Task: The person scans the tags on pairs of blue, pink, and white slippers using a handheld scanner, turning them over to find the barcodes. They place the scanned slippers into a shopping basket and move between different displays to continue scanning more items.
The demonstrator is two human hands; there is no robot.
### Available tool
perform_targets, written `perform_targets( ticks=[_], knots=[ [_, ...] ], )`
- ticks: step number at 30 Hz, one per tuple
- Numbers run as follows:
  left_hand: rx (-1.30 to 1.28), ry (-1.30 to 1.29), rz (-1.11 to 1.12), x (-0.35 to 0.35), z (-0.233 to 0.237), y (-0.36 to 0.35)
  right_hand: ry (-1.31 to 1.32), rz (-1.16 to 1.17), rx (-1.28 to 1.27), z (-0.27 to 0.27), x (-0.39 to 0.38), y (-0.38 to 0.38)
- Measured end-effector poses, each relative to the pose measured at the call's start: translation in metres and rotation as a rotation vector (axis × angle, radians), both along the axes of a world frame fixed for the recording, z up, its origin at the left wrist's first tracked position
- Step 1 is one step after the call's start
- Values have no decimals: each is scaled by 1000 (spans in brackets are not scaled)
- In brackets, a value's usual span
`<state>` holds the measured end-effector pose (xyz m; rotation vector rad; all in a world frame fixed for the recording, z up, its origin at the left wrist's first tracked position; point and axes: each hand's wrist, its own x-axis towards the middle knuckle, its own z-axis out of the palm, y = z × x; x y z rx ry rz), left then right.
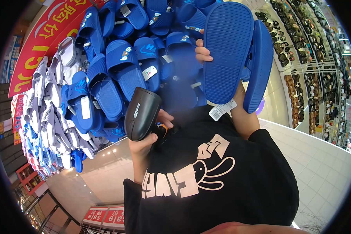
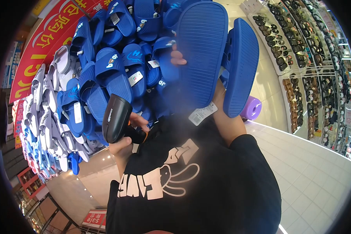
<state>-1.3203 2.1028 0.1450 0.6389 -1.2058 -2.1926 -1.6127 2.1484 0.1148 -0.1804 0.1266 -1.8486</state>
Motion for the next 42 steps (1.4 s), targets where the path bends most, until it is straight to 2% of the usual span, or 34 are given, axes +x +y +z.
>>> perform_targets(
  ticks=[13,16,22,28,42],
  knots=[
    [14,-8,-6,-5,-2,8,53,-27,58,-8,-13,15],
    [43,95,-76,-1,-8,5,8,18,20,-9,-15,16],
    [41,88,-77,-3,-8,10,-11,-32,34,-7,-14,19],
    [68,86,-77,-3,-8,13,-112,65,57,-6,-17,28],
    [39,86,-85,-6,-7,27,-99,14,32,-13,-20,46]
  ],
)
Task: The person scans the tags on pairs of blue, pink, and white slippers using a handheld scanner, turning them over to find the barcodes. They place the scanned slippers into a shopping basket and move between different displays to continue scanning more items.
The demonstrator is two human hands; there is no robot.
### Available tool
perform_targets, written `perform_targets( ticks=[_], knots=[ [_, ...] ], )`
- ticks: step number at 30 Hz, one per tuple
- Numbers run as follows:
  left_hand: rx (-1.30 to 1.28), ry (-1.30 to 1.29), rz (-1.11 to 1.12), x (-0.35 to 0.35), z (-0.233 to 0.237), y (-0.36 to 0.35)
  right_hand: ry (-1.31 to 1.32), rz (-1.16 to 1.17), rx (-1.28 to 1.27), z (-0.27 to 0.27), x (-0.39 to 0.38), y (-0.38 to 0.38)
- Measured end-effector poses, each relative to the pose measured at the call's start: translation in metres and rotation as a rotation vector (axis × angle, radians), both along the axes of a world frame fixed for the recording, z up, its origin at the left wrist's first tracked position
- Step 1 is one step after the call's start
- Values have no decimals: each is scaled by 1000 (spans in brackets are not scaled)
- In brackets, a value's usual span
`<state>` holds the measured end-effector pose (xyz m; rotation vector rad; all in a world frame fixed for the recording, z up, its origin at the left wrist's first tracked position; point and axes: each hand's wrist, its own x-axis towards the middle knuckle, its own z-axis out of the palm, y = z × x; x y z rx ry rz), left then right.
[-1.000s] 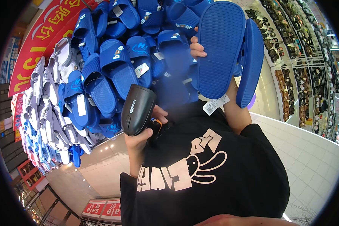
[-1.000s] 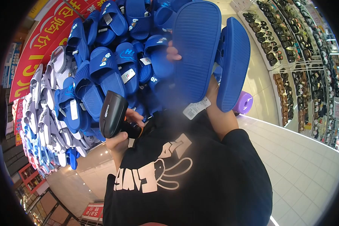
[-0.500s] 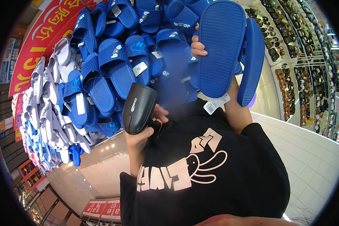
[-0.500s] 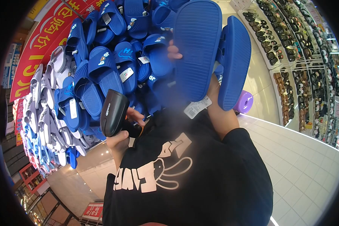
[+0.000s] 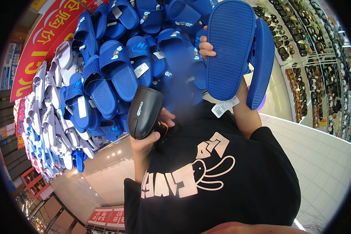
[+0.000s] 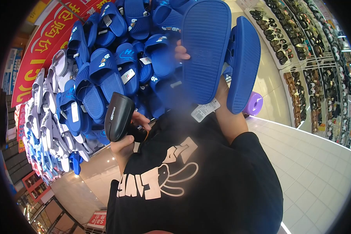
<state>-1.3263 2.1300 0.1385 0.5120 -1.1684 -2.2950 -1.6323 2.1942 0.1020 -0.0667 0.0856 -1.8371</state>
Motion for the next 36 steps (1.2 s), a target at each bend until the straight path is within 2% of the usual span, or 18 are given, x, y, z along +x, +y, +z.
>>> perform_targets(
  ticks=[5,9,12,13,15,16,18,21,24,25,27,36],
  knots=[
    [60,11,-54,2,-5,5,185,-36,-140,-7,-17,-9],
    [-106,-10,-198,-5,1,-3,220,-41,-240,28,-11,-23],
    [-499,-137,-311,-14,2,-9,229,-12,-279,51,3,-28],
    [-504,-150,-306,-22,3,-11,233,0,-289,59,8,-30],
    [-680,-14,-441,-47,6,-10,233,17,-312,70,16,-33],
    [-683,-21,-440,-56,3,-11,237,22,-318,75,19,-35],
    [-1008,123,-426,-67,-7,-11,236,36,-331,80,24,-37],
    [-905,124,-443,-64,-9,-6,239,36,-343,88,28,-39],
    [-865,38,-360,-55,15,1,245,31,-350,97,32,-42],
    [-869,37,-359,-55,15,0,251,29,-353,100,33,-44],
    [-1054,253,-363,-56,15,-1,263,11,-347,111,34,-45],
    [-1054,198,-355,-45,24,5,380,30,-420,100,22,-71]
  ],
)
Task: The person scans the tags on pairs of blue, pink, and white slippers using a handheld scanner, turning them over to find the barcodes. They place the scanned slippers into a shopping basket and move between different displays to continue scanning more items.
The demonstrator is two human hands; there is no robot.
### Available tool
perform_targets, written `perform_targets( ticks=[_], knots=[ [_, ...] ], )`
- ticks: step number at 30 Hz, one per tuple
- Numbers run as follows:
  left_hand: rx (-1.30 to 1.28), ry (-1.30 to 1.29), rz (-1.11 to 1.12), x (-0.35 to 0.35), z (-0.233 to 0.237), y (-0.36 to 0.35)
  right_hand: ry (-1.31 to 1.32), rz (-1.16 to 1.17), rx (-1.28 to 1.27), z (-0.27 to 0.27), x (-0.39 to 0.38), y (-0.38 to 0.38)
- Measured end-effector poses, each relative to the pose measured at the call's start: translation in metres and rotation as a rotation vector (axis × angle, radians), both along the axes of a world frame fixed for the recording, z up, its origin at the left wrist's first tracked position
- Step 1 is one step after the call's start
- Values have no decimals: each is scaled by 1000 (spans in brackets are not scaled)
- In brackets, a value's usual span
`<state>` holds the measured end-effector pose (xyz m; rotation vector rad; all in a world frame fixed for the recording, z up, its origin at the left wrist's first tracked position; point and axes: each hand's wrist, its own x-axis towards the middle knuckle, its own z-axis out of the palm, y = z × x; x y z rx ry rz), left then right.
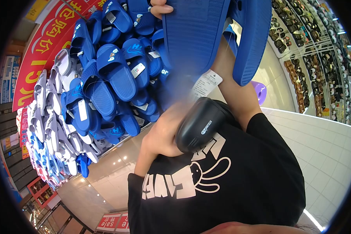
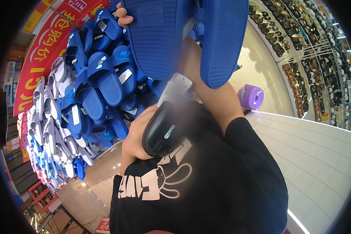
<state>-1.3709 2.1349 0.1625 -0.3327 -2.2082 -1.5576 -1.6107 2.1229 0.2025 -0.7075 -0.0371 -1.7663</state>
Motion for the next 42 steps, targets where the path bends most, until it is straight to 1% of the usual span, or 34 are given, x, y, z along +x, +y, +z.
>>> perform_targets(
  ticks=[3,5,6,7,9,10,14,16,17,19,20,21,23,24,27,30,34,37,39,40,41,42],
  knots=[
    [-2,-11,22,7,-3,-6,37,-41,3,8,0,4],
    [126,-141,204,19,-4,-7,94,-101,11,15,-5,8],
    [-35,-195,229,32,4,-16,134,-146,17,20,-7,11],
    [-46,-184,224,40,3,-17,178,-188,25,24,-12,11],
    [-78,-249,396,51,2,-17,290,-283,41,28,-17,14],
    [-12,-265,478,53,8,-13,351,-332,49,29,-20,15],
    [-34,-327,553,51,31,-4,598,-523,97,34,-17,18],
    [393,-457,395,51,39,1,699,-593,117,34,-16,17],
    [393,-455,402,50,43,1,744,-620,125,35,-14,17],
    [554,-532,84,44,52,-3,805,-662,128,33,-14,14],
    [458,-532,101,38,57,-1,839,-685,136,32,-11,15],
    [457,-534,100,34,60,-1,866,-709,144,32,-10,15],
    [322,-603,199,30,64,-1,913,-739,151,31,-10,15],
    [274,-573,221,29,66,-1,936,-760,156,31,-8,15],
    [218,-576,186,29,64,-2,1009,-820,168,29,-4,15],
    [215,-592,154,27,62,-4,1068,-867,179,30,-4,14],
    [199,-599,173,30,62,-9,1161,-971,199,38,-9,13],
    [247,-522,211,38,47,-15,1247,-1091,219,48,-16,15],
    [984,-309,229,39,42,-18,1301,-1190,251,49,-28,17],
    [1021,-71,75,28,27,-39,1316,-1251,266,50,-28,19],
    [1064,53,118,25,1,-51,1320,-1298,291,48,-30,19],
    [1268,137,223,28,-34,-61,1316,-1335,327,45,-30,20]
  ],
)
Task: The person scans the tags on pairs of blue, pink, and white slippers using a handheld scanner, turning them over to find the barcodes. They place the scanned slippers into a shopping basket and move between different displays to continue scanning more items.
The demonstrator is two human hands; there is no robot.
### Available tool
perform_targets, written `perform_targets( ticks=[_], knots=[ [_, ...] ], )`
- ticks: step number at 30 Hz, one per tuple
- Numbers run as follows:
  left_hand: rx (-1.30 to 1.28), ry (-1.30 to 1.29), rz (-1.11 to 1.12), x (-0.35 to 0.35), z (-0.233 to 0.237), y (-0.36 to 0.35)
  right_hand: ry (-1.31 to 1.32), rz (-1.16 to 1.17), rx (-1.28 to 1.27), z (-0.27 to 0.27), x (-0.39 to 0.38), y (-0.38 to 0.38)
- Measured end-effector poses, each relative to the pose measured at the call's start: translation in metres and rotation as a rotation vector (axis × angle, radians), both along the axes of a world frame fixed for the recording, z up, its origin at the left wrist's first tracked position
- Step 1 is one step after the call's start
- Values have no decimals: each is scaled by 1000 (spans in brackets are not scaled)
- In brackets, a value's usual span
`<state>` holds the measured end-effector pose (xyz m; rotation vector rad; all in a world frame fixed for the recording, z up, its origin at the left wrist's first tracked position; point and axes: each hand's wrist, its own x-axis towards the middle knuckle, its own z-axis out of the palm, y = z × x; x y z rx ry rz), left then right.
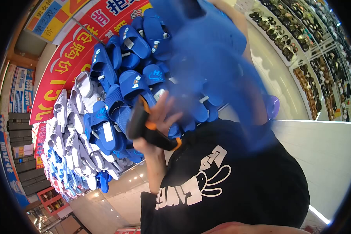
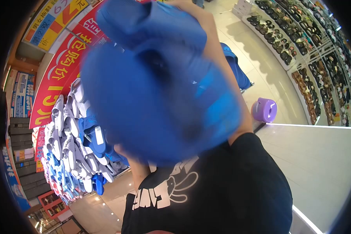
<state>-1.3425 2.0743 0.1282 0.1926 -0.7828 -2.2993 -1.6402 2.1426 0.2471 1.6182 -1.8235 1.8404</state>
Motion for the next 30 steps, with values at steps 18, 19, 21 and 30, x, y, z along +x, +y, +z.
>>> perform_targets(
  ticks=[18,19,21,30],
  knots=[
    [309,134,-535,-2,-55,-27,-477,-563,394,-170,92,116],
    [344,101,-625,-1,-55,-22,-529,-586,407,-176,108,131],
    [212,-153,-506,6,-56,-12,-593,-749,436,-189,149,163],
    [254,-494,-1155,-9,-94,35,-1447,-991,62,-279,299,256]
  ],
)
